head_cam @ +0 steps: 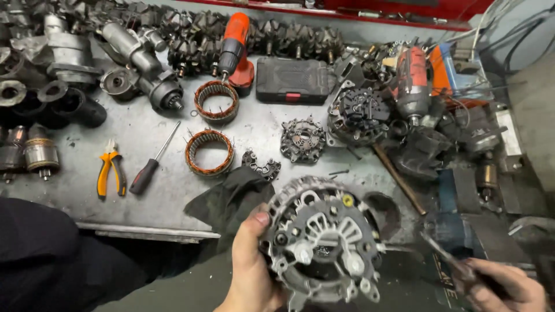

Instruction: The person uses a screwdriver to work on a metallic mechanical part on a cluttered workbench. They then pick up a copper-wound stator, inspect it, and place it over the metallic part to align them.

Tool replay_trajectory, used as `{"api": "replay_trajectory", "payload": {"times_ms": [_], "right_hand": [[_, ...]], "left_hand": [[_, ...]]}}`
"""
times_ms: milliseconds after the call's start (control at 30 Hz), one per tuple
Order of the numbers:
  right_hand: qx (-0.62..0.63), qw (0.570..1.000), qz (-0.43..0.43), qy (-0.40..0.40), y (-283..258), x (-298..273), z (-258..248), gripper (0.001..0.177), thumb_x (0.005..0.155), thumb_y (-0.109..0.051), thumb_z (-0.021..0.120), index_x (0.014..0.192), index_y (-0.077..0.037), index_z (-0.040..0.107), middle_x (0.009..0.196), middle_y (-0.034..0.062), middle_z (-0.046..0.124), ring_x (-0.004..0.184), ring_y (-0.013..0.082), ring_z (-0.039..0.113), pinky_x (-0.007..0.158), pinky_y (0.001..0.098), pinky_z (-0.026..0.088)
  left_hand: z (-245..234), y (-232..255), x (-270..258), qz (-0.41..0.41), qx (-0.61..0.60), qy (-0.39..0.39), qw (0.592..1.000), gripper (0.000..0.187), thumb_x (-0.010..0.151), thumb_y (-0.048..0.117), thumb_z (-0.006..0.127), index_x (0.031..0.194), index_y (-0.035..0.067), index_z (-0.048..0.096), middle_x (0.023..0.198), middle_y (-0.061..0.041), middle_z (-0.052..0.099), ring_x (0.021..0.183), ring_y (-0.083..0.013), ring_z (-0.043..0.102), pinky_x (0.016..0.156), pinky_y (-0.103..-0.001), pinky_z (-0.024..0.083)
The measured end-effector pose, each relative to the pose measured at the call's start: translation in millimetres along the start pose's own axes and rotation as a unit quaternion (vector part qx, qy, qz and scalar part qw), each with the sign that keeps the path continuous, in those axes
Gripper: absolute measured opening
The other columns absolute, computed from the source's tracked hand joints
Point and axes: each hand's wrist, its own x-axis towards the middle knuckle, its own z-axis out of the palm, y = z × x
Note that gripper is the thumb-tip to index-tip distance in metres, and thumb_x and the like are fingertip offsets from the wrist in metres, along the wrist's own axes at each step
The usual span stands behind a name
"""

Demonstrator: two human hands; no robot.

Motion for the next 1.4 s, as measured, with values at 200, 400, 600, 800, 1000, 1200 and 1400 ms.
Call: {"api": "replay_trajectory", "payload": {"times_ms": [200, 400, 600, 800, 1000, 1200, 1400], "right_hand": [[0.025, 0.965, 0.187, 0.181, 10, -16, 45, 0.051, 0.086, -0.010, 0.071, 0.131, 0.012, 0.065, 0.077, 0.0278, 0.070, 0.051, 0.0193, 0.059, 0.047, 0.0317, 0.048], [0.101, 0.908, 0.331, 0.236, 49, -73, 21, 0.041, 0.112, -0.020, 0.066, 0.128, 0.017, 0.062, 0.064, 0.0299, 0.053, 0.048, 0.0226, 0.053, 0.042, 0.0393, 0.046], [-0.135, 0.982, -0.084, -0.101, -34, 28, -14, 0.047, 0.095, -0.027, 0.068, 0.129, 0.004, 0.060, 0.105, 0.0144, 0.074, 0.077, 0.0167, 0.071, 0.068, 0.0302, 0.055], [-0.327, 0.910, -0.230, -0.107, -139, 79, 25, 0.051, 0.079, -0.032, 0.084, 0.123, -0.015, 0.065, 0.114, 0.0016, 0.076, 0.086, 0.0085, 0.072, 0.068, 0.0207, 0.052], [-0.449, 0.852, -0.229, -0.139, -191, 114, 42, 0.046, 0.072, -0.035, 0.091, 0.111, -0.016, 0.075, 0.109, 0.0062, 0.078, 0.059, 0.0035, 0.065, 0.052, 0.0215, 0.043], [-0.490, 0.767, -0.373, -0.179, -258, 156, 87, 0.022, 0.082, -0.028, 0.083, 0.097, -0.012, 0.076, 0.105, 0.0075, 0.075, 0.050, 0.0087, 0.046, 0.045, 0.0297, 0.025], [-0.560, 0.664, -0.422, -0.259, -304, 179, 124, 0.027, 0.071, -0.024, 0.072, 0.089, -0.006, 0.076, 0.102, 0.0134, 0.079, 0.059, 0.0153, 0.058, 0.046, 0.0343, 0.030]], "left_hand": [[1, -12, -16, 0.033, -0.032, 0.028, 0.999, 0.062, 0.081, 0.039, 0.058, 0.121, -0.009, 0.059, 0.113, -0.027, 0.072, 0.103, -0.0380, 0.071, 0.093, -0.053, 0.057], [-75, -38, -46, 0.098, 0.022, -0.074, 0.992, 0.036, 0.087, 0.025, 0.070, 0.100, -0.006, 0.056, 0.098, -0.022, 0.067, 0.090, -0.0255, 0.065, 0.084, -0.039, 0.051], [-12, -3, 5, 0.129, 0.095, 0.126, 0.979, 0.025, 0.083, 0.022, 0.062, 0.096, 0.000, 0.058, 0.093, -0.014, 0.071, 0.084, -0.0226, 0.072, 0.082, -0.042, 0.060], [-30, -7, 30, 0.125, 0.086, 0.150, 0.977, 0.017, 0.091, 0.018, 0.061, 0.090, 0.003, 0.054, 0.091, -0.012, 0.069, 0.080, -0.0214, 0.071, 0.074, -0.041, 0.063], [-52, -19, 39, 0.169, 0.135, 0.161, 0.963, 0.019, 0.093, 0.017, 0.068, 0.090, 0.003, 0.055, 0.088, -0.010, 0.068, 0.075, -0.0160, 0.066, 0.068, -0.034, 0.058], [-52, -23, 41, 0.233, 0.232, 0.136, 0.934, 0.018, 0.093, 0.014, 0.072, 0.095, 0.001, 0.059, 0.089, -0.004, 0.068, 0.077, -0.0072, 0.059, 0.069, -0.024, 0.051], [-39, -22, 36, 0.240, 0.409, 0.121, 0.872, 0.019, 0.088, 0.012, 0.076, 0.091, 0.001, 0.060, 0.081, -0.001, 0.068, 0.069, -0.0050, 0.056, 0.060, -0.022, 0.046]]}}
